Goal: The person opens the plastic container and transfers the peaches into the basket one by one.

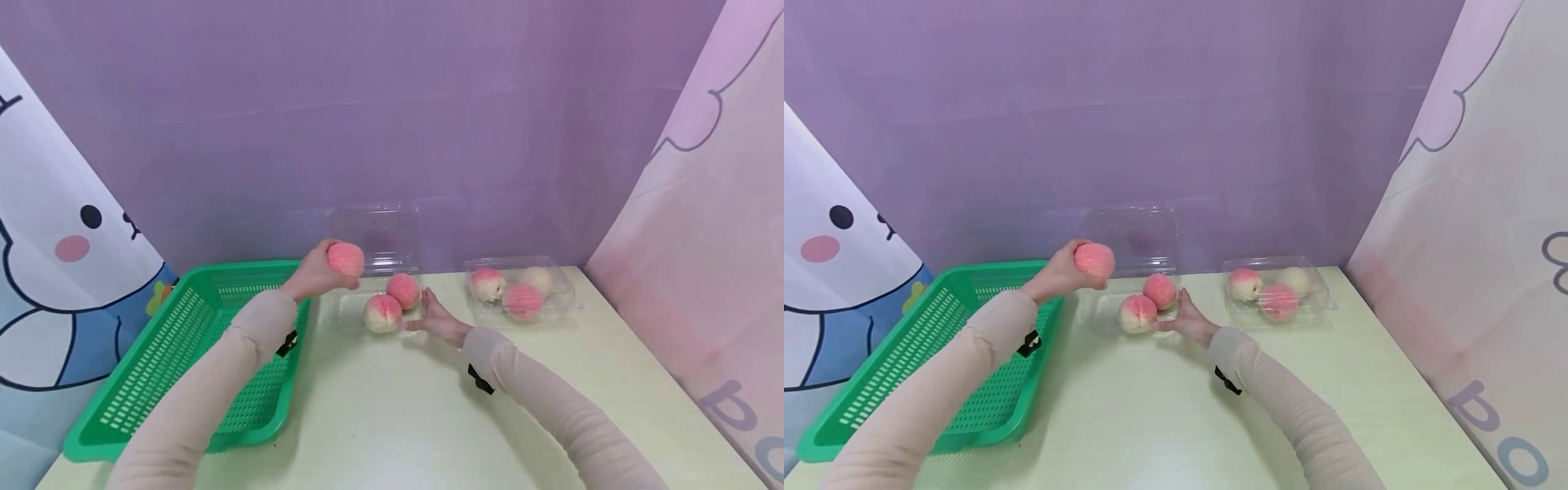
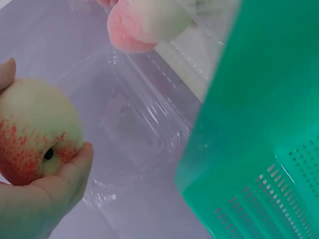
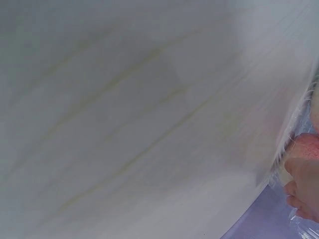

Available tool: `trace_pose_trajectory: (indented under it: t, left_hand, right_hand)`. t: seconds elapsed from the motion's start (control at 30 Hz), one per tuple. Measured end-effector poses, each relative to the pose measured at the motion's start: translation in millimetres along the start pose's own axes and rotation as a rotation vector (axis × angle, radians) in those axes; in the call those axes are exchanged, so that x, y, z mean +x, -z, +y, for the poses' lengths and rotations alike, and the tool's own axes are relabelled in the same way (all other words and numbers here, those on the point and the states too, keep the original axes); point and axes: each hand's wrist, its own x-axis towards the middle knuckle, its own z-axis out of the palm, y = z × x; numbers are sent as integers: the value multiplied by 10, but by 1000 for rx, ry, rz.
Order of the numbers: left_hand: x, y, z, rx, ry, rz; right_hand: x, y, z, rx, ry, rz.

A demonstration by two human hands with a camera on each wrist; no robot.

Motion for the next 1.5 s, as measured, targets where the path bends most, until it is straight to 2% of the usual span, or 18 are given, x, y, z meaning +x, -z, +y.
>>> trace_pose_trajectory:
  t: [0.3,0.47,0.67,0.87,1.17,1.5]
  left_hand:
    - [-68,221,-294,-89,-81,83]
    - [-100,354,-480,-108,-103,130]
    - [-126,505,-695,-112,-115,148]
    - [-161,647,-975,-104,-124,158]
    - [-276,765,-1370,-31,-78,145]
    - [-346,817,-1759,-10,20,139]
  right_hand:
    - [-5,18,19,3,-15,-11]
    - [-17,8,20,-10,-11,4]
    - [-33,-6,5,2,3,15]
    - [-30,-6,8,17,8,16]
    - [-24,-12,6,27,18,4]
    - [-33,2,-3,24,5,-17]
